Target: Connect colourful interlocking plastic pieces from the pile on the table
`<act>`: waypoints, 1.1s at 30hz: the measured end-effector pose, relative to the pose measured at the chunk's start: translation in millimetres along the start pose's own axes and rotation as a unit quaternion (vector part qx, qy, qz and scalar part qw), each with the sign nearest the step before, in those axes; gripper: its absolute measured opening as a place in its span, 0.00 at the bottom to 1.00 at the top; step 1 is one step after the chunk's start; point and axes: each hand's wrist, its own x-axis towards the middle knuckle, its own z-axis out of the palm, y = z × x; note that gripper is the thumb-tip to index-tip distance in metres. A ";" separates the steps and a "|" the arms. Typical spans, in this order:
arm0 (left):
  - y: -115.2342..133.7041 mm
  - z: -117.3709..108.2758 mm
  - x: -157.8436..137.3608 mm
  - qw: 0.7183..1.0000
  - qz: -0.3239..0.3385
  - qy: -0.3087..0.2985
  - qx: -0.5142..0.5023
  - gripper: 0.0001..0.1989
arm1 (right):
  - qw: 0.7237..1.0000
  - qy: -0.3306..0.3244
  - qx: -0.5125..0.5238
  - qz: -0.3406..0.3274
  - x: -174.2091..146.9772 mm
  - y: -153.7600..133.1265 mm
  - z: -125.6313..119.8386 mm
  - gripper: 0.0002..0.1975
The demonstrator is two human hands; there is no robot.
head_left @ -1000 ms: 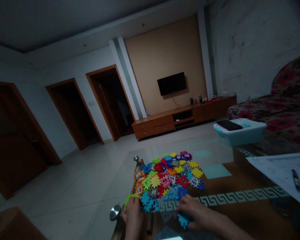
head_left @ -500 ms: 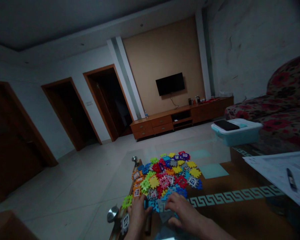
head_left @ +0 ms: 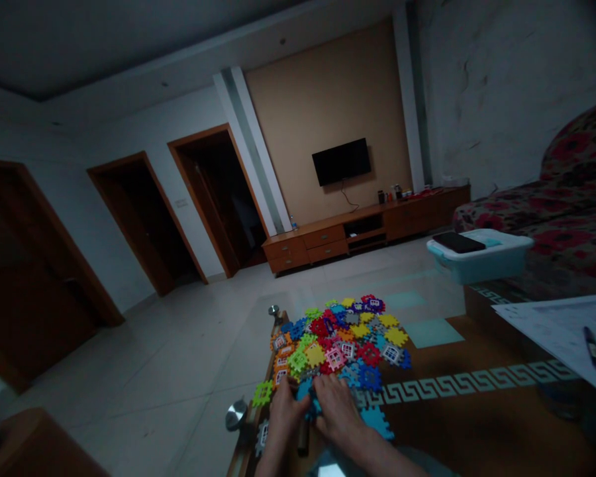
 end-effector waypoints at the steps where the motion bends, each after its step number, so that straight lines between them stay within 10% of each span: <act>1: -2.2 -0.4 1.2 0.999 -0.001 0.004 -0.035 0.10 | 1.000 -0.006 -0.002 -0.007 0.6 -0.4 -0.6 0.25; 16: 10.1 -24.9 -13.0 0.966 -0.042 0.125 -0.224 0.24 | 0.965 0.068 0.251 -0.019 6.6 62.0 -31.7 0.16; 23: 51.7 -7.1 -38.0 0.967 0.192 0.014 -0.166 0.18 | 0.946 -0.019 0.315 0.071 -15.1 117.4 -64.3 0.09; 33: 70.5 5.0 -64.3 0.949 0.257 -0.149 -0.108 0.13 | 0.971 -0.037 0.229 0.060 -24.0 118.0 -55.2 0.10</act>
